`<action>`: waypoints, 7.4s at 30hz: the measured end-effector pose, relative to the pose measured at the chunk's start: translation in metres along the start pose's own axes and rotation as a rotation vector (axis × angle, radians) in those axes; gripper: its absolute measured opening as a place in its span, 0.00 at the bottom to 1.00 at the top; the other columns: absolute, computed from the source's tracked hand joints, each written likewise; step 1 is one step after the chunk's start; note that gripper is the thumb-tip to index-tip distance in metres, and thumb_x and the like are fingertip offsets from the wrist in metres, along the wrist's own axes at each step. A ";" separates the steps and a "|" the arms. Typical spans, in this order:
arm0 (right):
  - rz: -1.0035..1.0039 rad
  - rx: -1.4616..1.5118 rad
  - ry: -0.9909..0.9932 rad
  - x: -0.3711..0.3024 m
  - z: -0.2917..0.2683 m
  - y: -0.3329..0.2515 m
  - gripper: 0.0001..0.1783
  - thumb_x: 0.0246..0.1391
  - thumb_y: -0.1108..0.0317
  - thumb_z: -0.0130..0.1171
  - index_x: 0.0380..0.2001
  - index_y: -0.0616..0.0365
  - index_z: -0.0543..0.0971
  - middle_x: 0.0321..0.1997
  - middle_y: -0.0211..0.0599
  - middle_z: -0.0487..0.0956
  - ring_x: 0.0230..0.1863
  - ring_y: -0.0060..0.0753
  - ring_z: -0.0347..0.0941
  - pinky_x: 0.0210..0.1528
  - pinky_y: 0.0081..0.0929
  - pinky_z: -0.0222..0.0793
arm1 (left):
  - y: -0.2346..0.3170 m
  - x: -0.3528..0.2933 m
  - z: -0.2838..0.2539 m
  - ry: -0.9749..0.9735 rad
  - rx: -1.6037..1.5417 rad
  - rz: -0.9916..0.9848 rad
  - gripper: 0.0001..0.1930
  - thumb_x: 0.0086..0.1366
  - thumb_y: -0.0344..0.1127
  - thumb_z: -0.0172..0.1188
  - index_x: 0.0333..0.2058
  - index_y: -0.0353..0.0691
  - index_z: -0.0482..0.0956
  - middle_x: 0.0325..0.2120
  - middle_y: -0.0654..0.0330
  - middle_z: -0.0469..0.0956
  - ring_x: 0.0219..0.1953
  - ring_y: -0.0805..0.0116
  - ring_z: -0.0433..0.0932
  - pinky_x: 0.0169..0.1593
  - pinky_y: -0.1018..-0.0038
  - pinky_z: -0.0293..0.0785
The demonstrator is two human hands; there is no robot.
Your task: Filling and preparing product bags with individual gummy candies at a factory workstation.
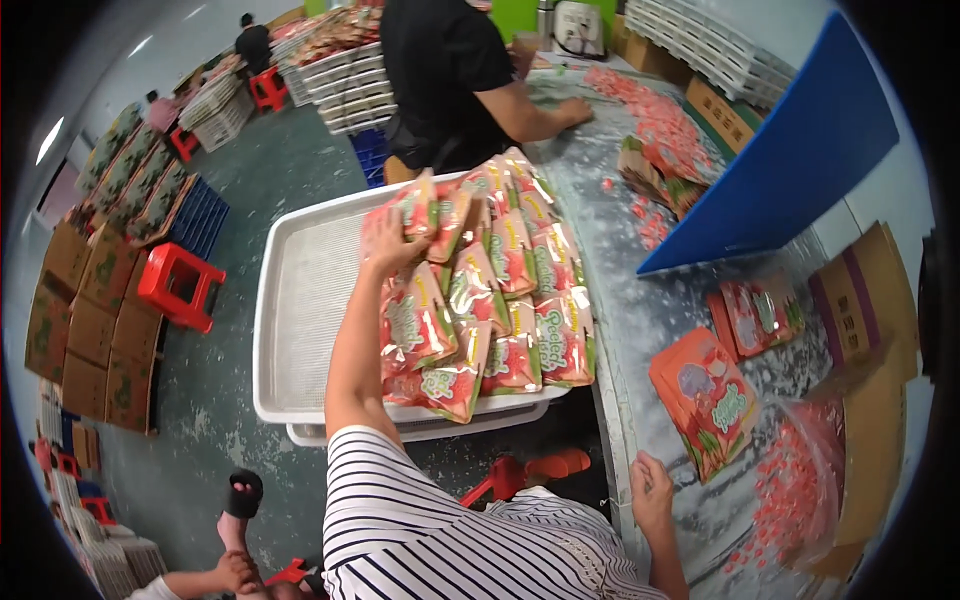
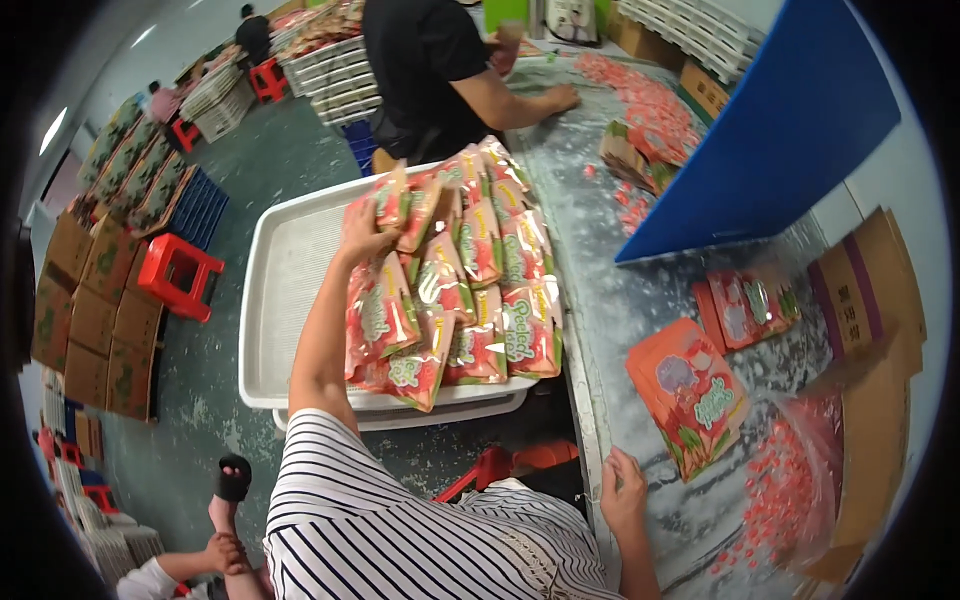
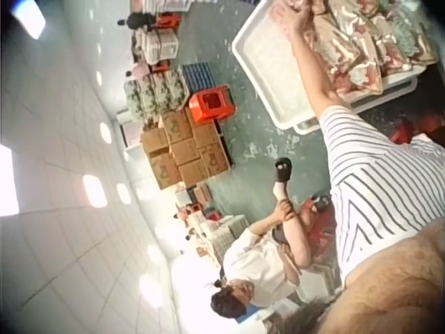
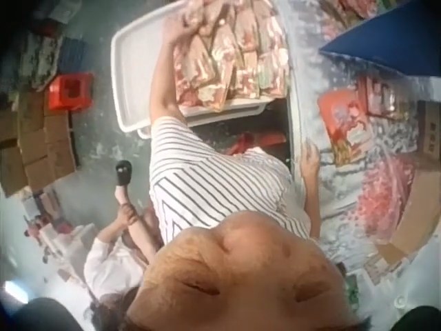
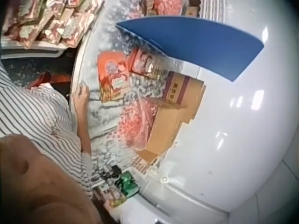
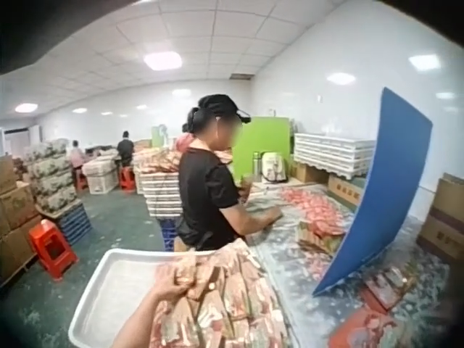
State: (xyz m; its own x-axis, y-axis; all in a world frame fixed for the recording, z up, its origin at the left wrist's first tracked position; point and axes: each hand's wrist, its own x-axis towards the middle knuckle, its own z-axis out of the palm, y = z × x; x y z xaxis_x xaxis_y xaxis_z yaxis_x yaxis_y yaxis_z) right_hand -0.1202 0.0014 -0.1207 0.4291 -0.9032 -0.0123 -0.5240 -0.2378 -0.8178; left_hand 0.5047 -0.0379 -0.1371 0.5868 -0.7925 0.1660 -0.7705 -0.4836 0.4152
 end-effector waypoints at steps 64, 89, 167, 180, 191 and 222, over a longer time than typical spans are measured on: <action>0.507 0.557 0.671 -0.155 -0.077 0.077 0.11 0.59 0.66 0.59 0.26 0.63 0.75 0.24 0.27 0.76 0.22 0.18 0.70 0.21 0.22 0.69 | 0.461 -0.222 0.170 -0.459 -0.033 1.009 0.33 0.67 0.54 0.46 0.63 0.37 0.60 0.66 0.47 0.54 0.68 0.42 0.49 0.66 0.41 0.40; 0.193 0.633 0.491 -0.172 -0.070 0.033 0.11 0.54 0.68 0.64 0.28 0.67 0.78 0.23 0.34 0.81 0.23 0.15 0.75 0.21 0.19 0.69 | 0.504 -0.370 0.050 -0.495 -0.369 2.197 0.28 0.47 0.36 0.62 0.50 0.34 0.73 0.55 0.50 0.69 0.52 0.51 0.72 0.50 0.63 0.73; 0.221 -0.616 0.674 -0.157 -0.141 0.131 0.31 0.49 0.50 0.63 0.56 0.49 0.73 0.66 0.49 0.60 0.68 0.57 0.49 0.68 0.49 0.48 | 0.475 -0.369 0.003 -0.878 -0.276 1.495 0.06 0.57 0.30 0.63 0.32 0.36 0.78 0.35 0.49 0.78 0.30 0.50 0.79 0.31 0.62 0.76; 0.352 0.119 0.938 -0.165 -0.115 0.121 0.06 0.58 0.67 0.60 0.33 0.57 0.80 0.25 0.26 0.75 0.22 0.18 0.70 0.22 0.23 0.66 | 0.487 -0.360 0.013 -0.855 -0.353 1.482 0.10 0.56 0.31 0.63 0.37 0.38 0.79 0.39 0.51 0.78 0.34 0.50 0.80 0.37 0.63 0.77; 0.359 0.391 0.480 -0.133 -0.149 0.003 0.11 0.60 0.67 0.57 0.28 0.64 0.77 0.21 0.22 0.74 0.23 0.10 0.66 0.23 0.16 0.63 | 0.502 -0.361 0.024 -1.012 -0.319 1.487 0.07 0.58 0.29 0.60 0.35 0.35 0.76 0.36 0.49 0.76 0.34 0.48 0.78 0.36 0.59 0.76; 0.165 -0.027 0.677 -0.126 -0.137 0.009 0.14 0.62 0.66 0.51 0.26 0.66 0.71 0.24 0.48 0.73 0.24 0.50 0.71 0.28 0.39 0.66 | 0.504 -0.374 0.037 -1.154 -0.595 1.347 0.07 0.55 0.24 0.60 0.34 0.33 0.79 0.34 0.50 0.75 0.37 0.50 0.76 0.40 0.62 0.74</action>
State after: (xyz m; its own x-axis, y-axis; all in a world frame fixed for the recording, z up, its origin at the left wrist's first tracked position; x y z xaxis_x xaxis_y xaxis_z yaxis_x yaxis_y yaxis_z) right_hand -0.2793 0.0642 -0.0478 -0.2064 -0.9501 0.2337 -0.5649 -0.0794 -0.8214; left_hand -0.1122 0.0010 -0.0226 -0.8954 -0.4335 0.1020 -0.1876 0.5749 0.7964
